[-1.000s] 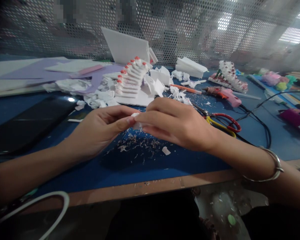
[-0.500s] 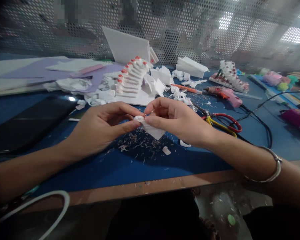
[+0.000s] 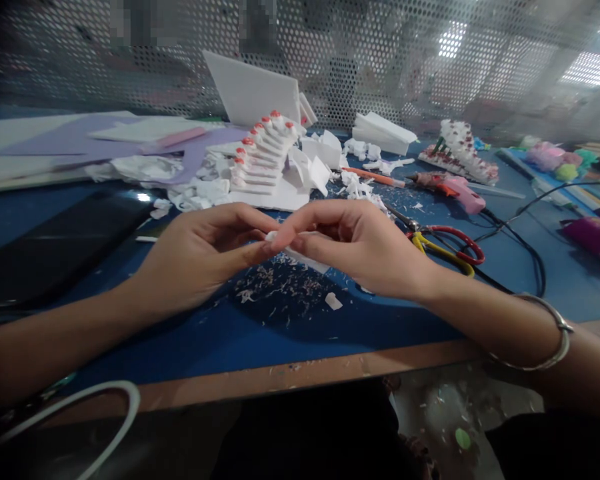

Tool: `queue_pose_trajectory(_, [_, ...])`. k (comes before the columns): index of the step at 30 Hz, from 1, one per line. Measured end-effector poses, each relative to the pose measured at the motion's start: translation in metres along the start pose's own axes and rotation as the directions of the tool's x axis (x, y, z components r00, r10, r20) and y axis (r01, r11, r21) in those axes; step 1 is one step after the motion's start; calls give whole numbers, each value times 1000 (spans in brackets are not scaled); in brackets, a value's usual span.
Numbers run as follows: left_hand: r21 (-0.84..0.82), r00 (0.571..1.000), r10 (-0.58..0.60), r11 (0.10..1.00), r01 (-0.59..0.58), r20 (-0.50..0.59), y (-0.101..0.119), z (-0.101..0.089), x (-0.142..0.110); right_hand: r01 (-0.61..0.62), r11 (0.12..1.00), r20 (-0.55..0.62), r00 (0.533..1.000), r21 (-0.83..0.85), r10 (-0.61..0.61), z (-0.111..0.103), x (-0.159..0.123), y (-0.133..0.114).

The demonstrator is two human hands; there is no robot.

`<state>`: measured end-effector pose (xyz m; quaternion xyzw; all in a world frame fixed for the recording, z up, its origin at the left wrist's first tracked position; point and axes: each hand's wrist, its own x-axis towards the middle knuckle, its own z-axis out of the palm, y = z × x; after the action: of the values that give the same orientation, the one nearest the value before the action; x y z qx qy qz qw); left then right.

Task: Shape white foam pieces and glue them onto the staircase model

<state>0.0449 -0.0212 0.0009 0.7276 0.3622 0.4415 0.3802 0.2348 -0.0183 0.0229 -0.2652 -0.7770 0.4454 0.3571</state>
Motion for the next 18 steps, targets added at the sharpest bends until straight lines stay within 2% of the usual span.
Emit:
queue_pose_trajectory(2, [-30, 1000, -12, 999, 13, 21, 1, 0, -1, -1, 999, 18, 1000, -34, 2, 0, -1, -3])
queue_pose_trajectory(6, [-58, 999, -16, 998, 18, 38, 1, 0, -1, -48, 999, 34, 998, 22, 47, 0, -2, -7])
queue_pose_trajectory(11, [-27, 999, 7, 1000, -6, 31, -1, 1, -1, -98, 995, 67, 993, 15, 97, -3, -2, -7])
queue_pose_trajectory(15, [104, 991, 132, 986, -133, 17, -1, 0, -3, -181, 981, 133, 976, 75, 170, -4, -1, -5])
queue_pose_trajectory(18, [236, 955, 290, 925, -298, 68, 1, -2, -4, -271, 948, 103, 961, 167, 257, -3, 1, -2])
